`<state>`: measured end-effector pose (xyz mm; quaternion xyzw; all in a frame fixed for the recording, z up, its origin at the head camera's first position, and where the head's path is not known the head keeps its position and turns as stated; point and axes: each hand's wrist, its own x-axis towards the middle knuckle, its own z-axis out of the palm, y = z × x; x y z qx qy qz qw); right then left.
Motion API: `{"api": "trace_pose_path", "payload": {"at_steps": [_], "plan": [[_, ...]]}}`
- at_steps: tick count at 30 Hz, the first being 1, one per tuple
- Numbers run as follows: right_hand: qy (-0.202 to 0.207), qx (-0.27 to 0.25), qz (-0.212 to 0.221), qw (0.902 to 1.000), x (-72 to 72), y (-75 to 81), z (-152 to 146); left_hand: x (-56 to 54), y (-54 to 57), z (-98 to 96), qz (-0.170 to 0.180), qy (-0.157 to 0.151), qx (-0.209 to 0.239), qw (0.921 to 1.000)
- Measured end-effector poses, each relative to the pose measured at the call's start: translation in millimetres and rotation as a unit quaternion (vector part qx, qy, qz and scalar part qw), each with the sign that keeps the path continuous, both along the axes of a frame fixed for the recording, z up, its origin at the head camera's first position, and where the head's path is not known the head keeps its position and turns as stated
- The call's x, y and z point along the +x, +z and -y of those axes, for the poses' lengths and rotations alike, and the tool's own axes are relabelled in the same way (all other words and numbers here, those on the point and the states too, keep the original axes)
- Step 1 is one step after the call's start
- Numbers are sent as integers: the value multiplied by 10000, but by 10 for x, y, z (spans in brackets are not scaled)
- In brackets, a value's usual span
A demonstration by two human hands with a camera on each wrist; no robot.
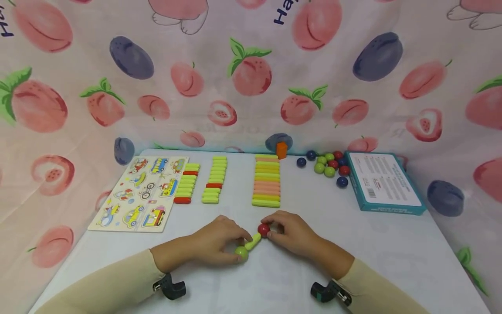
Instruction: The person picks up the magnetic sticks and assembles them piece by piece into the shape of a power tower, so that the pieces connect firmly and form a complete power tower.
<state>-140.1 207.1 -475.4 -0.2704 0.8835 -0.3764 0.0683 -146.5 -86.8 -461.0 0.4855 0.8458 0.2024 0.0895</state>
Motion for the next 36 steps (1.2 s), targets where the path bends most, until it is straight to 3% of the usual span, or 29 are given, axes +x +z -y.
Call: {"api": "trace_pose_path", "payload": {"at_steps": [4,10,12,14,16,19,21,23,26,29,33,36], "plan": [[108,211,71,9997,-76,17,46,52,-43,-14,-56,-194,194,9996],[172,239,130,9995,-120,67,66,89,-22,-92,-33,-92,226,9997],[107,223,184,9995,-104,58,46,27,5,-39,-184,116,162,9996],[24,174,278,9995,-73,41,27,-81,40,82,-583,594,77,9965],[-30,134,341,9993,-40,21,16,-221,69,249,-1208,1321,-139,9837],[-49,129,248,9996,-14,15,31,-429,86,498,-1956,2266,-577,9524],[-40,202,117,9997,-24,21,62,-536,79,618,-2226,2539,-825,9377],[-50,298,45,9995,-36,19,99,-602,54,689,-2325,2577,-939,9331],[-115,424,71,9990,-55,19,162,-604,38,679,-2206,2538,-961,9369],[-148,464,74,9988,-66,22,214,-519,43,541,-1763,2361,-741,9527],[-189,435,69,9989,-78,19,269,-368,61,284,-1139,1730,-189,9781],[-179,382,102,9991,-87,7,304,-295,47,146,-1036,1376,-66,9850]]}}
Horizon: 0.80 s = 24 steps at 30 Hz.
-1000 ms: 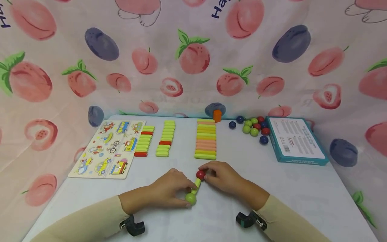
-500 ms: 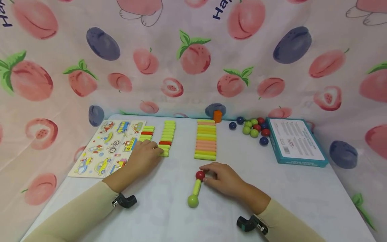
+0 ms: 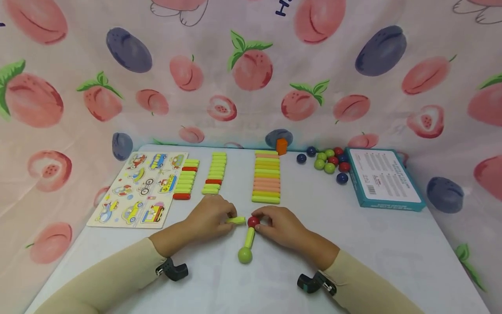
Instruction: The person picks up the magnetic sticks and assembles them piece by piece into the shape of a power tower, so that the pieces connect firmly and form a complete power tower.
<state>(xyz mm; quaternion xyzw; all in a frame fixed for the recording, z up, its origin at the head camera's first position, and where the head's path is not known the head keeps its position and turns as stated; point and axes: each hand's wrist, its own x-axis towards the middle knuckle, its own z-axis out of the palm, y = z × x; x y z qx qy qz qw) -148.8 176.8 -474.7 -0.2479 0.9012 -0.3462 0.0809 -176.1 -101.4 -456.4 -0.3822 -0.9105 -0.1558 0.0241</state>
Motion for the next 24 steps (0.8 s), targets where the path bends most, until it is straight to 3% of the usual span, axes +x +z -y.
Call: {"api": "trace_pose_path", "payload": {"at_steps": [6,12,14,16,20,24], "plan": [[-6,-23,15,10000,-15,-3,34,29,-39,-89,-75,7,-164,9998],[-132,23,-64,9999,15,-1,15,-11,-62,-18,-78,0,-65,9999],[-263,34,-28,9996,40,1,-3,-49,-50,60,-133,232,-8,9996],[-455,53,45,9989,70,4,-24,-105,-35,165,-271,653,-31,9975],[-803,58,182,9966,130,27,-74,-235,-3,359,-499,1442,-300,9878],[-863,-16,227,9960,159,50,-86,-309,-40,460,-617,1590,-645,9832]]}}
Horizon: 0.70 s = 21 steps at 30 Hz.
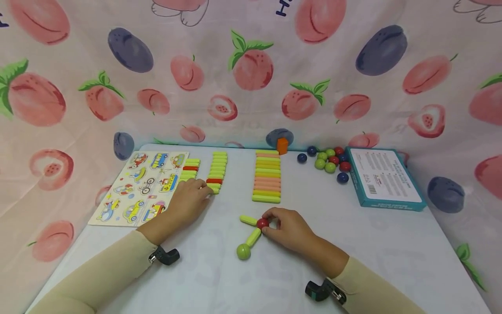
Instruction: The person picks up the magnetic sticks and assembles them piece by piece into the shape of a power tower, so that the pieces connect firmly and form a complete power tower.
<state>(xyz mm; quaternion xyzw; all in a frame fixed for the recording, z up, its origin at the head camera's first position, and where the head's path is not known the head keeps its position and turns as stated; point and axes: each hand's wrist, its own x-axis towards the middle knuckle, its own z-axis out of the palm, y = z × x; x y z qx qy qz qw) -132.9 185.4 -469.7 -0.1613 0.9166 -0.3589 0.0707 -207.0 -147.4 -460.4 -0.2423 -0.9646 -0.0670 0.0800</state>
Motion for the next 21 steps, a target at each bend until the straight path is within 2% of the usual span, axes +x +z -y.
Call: {"api": "trace_pose_path", "payload": {"at_steps": [3,8,11,12,14,18,21], "plan": [[30,-58,-33,10000,3,0,-7,-33,-46,22,-58,-45,-103,9999],[54,-52,-63,10000,-1,-7,-23,-70,-58,47,-167,-80,-107,9998],[23,-3,-16,10000,-10,-20,-31,-40,-61,46,-143,-366,-92,9992],[20,12,-3,10000,-15,-24,-34,-12,-58,35,-117,-591,-42,9982],[11,53,16,10000,-24,-28,-44,74,-55,-9,-50,-1231,141,9923],[60,15,-7,10000,-53,-32,-57,310,-31,-182,-70,-2579,428,9652],[93,-58,-10,9999,-67,-35,-60,468,-21,-324,-236,-3092,353,9501]]}}
